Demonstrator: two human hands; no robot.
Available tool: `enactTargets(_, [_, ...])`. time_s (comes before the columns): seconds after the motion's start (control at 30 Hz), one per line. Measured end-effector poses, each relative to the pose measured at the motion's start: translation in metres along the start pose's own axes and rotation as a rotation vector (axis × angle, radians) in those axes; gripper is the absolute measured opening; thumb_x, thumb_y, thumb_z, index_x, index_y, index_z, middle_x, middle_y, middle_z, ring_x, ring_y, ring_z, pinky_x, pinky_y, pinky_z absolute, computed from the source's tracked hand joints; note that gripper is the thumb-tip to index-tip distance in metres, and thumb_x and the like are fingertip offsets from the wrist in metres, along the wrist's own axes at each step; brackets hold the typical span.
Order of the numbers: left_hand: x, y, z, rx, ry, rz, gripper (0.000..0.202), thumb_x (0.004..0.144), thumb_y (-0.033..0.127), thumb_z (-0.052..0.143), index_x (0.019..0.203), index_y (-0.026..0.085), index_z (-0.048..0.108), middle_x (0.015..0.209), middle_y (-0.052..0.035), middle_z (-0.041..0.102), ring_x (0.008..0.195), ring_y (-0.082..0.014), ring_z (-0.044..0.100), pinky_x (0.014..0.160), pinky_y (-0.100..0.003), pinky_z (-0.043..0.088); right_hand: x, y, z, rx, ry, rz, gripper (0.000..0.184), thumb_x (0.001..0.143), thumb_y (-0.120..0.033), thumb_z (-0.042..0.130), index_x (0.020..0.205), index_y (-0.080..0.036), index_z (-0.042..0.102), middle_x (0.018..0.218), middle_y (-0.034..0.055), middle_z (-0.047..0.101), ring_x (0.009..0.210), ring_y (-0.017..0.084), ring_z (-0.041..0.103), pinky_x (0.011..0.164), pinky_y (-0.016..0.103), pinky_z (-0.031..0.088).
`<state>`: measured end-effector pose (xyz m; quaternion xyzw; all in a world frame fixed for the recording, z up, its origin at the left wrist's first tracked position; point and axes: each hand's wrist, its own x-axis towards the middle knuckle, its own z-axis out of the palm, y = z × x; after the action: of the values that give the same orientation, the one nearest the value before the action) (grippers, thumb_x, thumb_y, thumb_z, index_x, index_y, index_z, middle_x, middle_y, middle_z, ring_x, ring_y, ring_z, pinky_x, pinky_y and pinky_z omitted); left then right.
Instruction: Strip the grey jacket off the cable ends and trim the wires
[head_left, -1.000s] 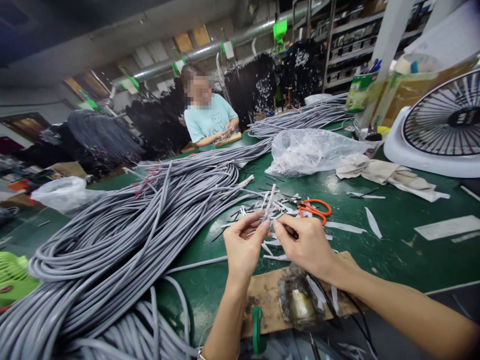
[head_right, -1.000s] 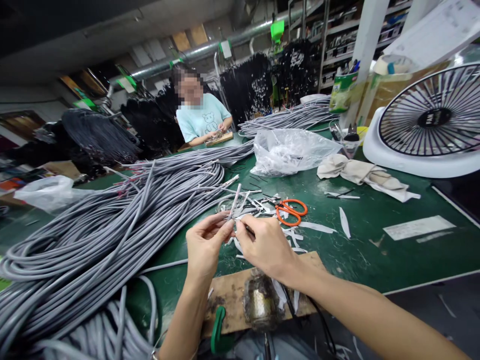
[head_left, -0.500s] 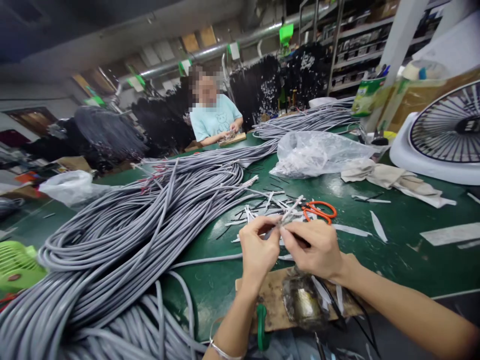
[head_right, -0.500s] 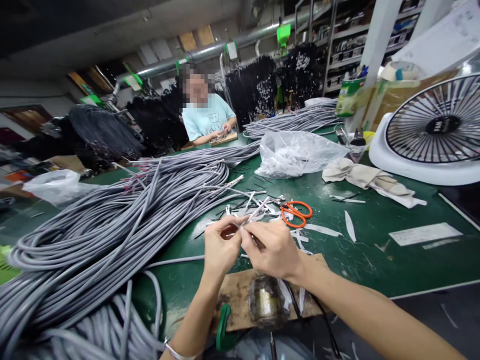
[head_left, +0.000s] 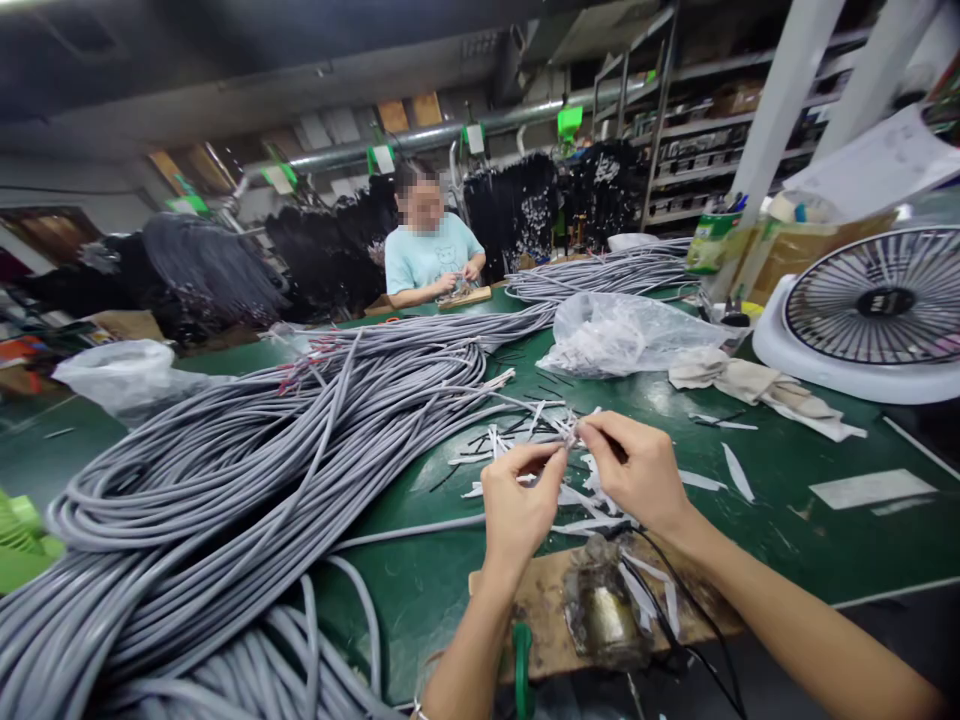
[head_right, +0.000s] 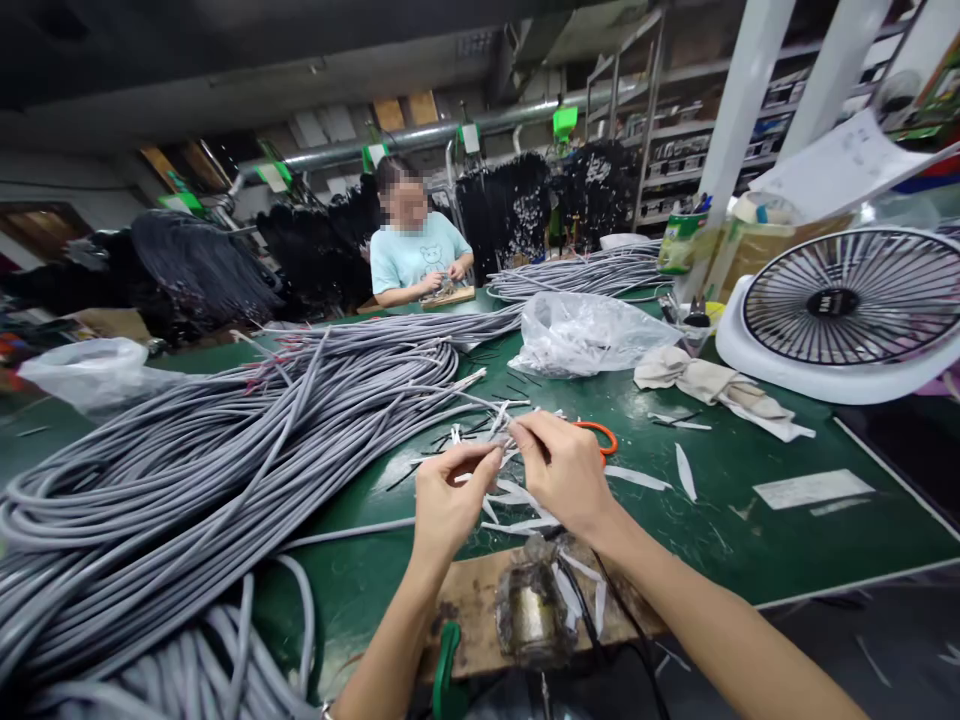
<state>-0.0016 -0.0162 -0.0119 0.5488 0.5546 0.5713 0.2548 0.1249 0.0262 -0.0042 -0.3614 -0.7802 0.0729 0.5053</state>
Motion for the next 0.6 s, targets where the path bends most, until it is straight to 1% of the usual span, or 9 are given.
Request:
enactTargets(0.1, [-0.0034,0.0017,0.0017,0.109,0.040,0.073,0.018,0.075,0.029,0.056,0.076,0.017,0.069,0.068,-0.0042,0.066,0.059,-0.0128,0.059,0.048,-0.019,0.041,-0.0039,0.0030,0.0037,-0.028,-0.009,-0.081,0.017,0.084,-0.020,0.045,0.079,-0.016,0.061,0.076,0.0046,0.064,0.069,0.014,0.058,0.064,0.024,0.042])
enactTargets(0.17, [-0.0050,0.0025,0.0036,0.172,0.085,0.121,0.018,0.076,0.029,0.056,0.075,0.017,0.068,0.066,-0.0030,0.064,0.056,-0.0112,0.056,0.047,-0.018,0.039,-0.0064,0.0030,0.0047,-0.059,-0.021,-0.115,0.016,0.084,-0.020,0.046,0.081,-0.016,0.061,0.076,0.0047,0.065,0.069,0.014,0.059,0.066,0.024,0.042])
enactTargets(0.23, [-0.0057,0.0025,0.0055,0.210,0.120,0.141,0.017,0.076,0.029,0.056,0.075,0.016,0.067,0.063,-0.0020,0.062,0.053,-0.0101,0.053,0.048,-0.018,0.038,-0.0073,0.0019,0.0038,-0.101,-0.035,-0.125,0.017,0.084,-0.021,0.046,0.081,-0.016,0.062,0.076,0.0046,0.065,0.069,0.014,0.060,0.066,0.023,0.042])
enactTargets(0.33, [-0.0055,0.0011,0.0073,0.211,0.145,0.111,0.018,0.076,0.030,0.055,0.073,0.016,0.064,0.054,0.0013,0.054,0.047,-0.0084,0.046,0.047,-0.019,0.034,-0.0071,0.0002,0.0006,-0.225,-0.011,-0.121,0.019,0.085,-0.022,0.046,0.087,-0.016,0.063,0.078,0.0044,0.067,0.069,0.013,0.061,0.063,0.022,0.040])
enactTargets(0.4, [-0.0052,0.0000,0.0080,0.200,0.152,0.082,0.020,0.077,0.032,0.054,0.071,0.015,0.062,0.048,0.0043,0.044,0.043,-0.0074,0.040,0.045,-0.019,0.031,-0.0074,-0.0004,-0.0010,-0.323,0.030,-0.110,0.021,0.085,-0.023,0.046,0.097,-0.017,0.063,0.082,0.0040,0.068,0.068,0.013,0.061,0.061,0.022,0.038])
enactTargets(0.47, [-0.0051,-0.0007,0.0083,0.198,0.151,0.061,0.021,0.077,0.033,0.053,0.071,0.015,0.062,0.045,0.0060,0.037,0.042,-0.0070,0.035,0.044,-0.019,0.028,-0.0086,-0.0002,-0.0009,-0.379,0.060,-0.091,0.025,0.085,-0.023,0.046,0.106,-0.018,0.060,0.086,0.0036,0.068,0.068,0.013,0.062,0.059,0.022,0.037])
enactTargets(0.53, [-0.0051,-0.0007,0.0082,0.205,0.146,0.059,0.022,0.078,0.034,0.052,0.072,0.015,0.061,0.045,0.0066,0.034,0.041,-0.0069,0.032,0.044,-0.019,0.026,-0.0101,0.0004,0.0005,-0.408,0.077,-0.076,0.027,0.086,-0.023,0.046,0.109,-0.018,0.058,0.088,0.0037,0.069,0.067,0.013,0.061,0.058,0.023,0.035])
enactTargets(0.6, [-0.0053,-0.0001,0.0078,0.219,0.127,0.078,0.022,0.078,0.034,0.051,0.072,0.015,0.061,0.045,0.0067,0.033,0.041,-0.0070,0.031,0.044,-0.019,0.025,-0.0109,0.0012,0.0020,-0.454,0.093,-0.079,0.026,0.086,-0.023,0.046,0.107,-0.018,0.059,0.087,0.0040,0.069,0.064,0.013,0.060,0.057,0.023,0.033])
